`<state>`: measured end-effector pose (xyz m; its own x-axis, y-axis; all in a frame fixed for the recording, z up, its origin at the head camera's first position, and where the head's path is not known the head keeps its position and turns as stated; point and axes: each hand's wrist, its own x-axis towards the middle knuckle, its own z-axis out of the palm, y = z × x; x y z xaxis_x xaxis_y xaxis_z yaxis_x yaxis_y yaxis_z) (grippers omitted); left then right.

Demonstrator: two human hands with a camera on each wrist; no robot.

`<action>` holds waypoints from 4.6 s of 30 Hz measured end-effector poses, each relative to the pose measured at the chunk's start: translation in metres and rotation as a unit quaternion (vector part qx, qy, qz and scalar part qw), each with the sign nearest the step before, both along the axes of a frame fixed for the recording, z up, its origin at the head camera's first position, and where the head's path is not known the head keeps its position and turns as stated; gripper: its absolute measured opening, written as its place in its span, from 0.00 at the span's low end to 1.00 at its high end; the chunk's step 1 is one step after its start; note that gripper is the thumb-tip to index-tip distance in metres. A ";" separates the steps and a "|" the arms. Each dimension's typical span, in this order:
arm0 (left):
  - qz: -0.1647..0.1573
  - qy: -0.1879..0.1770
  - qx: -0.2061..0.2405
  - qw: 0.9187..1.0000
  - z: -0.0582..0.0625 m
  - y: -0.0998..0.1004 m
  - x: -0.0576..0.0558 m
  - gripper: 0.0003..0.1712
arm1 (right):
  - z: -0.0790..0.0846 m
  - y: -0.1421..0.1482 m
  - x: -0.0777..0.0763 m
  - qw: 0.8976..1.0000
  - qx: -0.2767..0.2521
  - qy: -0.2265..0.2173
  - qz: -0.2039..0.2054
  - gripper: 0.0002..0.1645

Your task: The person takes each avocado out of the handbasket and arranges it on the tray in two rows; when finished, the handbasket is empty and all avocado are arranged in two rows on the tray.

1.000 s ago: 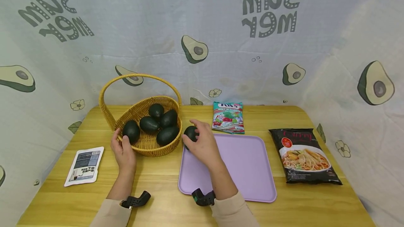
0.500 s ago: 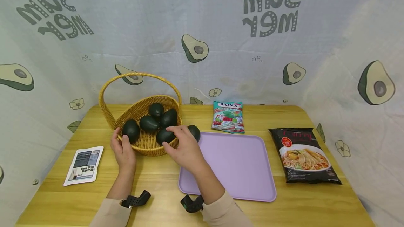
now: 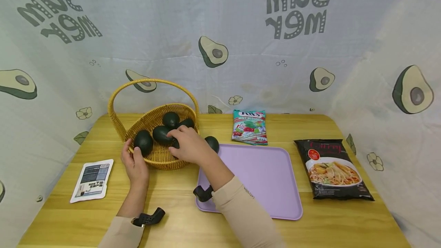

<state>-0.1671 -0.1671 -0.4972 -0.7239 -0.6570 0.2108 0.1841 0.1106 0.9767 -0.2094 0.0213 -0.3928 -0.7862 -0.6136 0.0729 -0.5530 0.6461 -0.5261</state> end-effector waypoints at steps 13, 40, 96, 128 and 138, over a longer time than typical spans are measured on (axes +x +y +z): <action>0.000 -0.005 0.001 1.000 -0.001 -0.002 0.000 0.26 | -0.002 -0.013 -0.011 0.990 0.113 -0.089 0.007 0.30; 0.000 -0.013 0.001 1.000 -0.001 -0.002 0.000 0.26 | -0.010 -0.022 -0.004 0.996 0.065 -0.059 -0.032 0.41; -0.008 -0.012 -0.004 1.000 0.000 0.000 0.003 0.26 | -0.020 0.101 0.046 0.961 -0.167 -0.060 -0.214 0.41; 0.003 0.001 -0.011 1.000 -0.002 0.000 0.001 0.26 | -0.044 0.183 0.022 0.936 -0.073 -0.148 -0.311 0.42; -0.005 0.007 -0.012 1.000 -0.005 -0.001 0.000 0.25 | -0.046 0.185 0.022 0.929 -0.044 -0.160 -0.331 0.44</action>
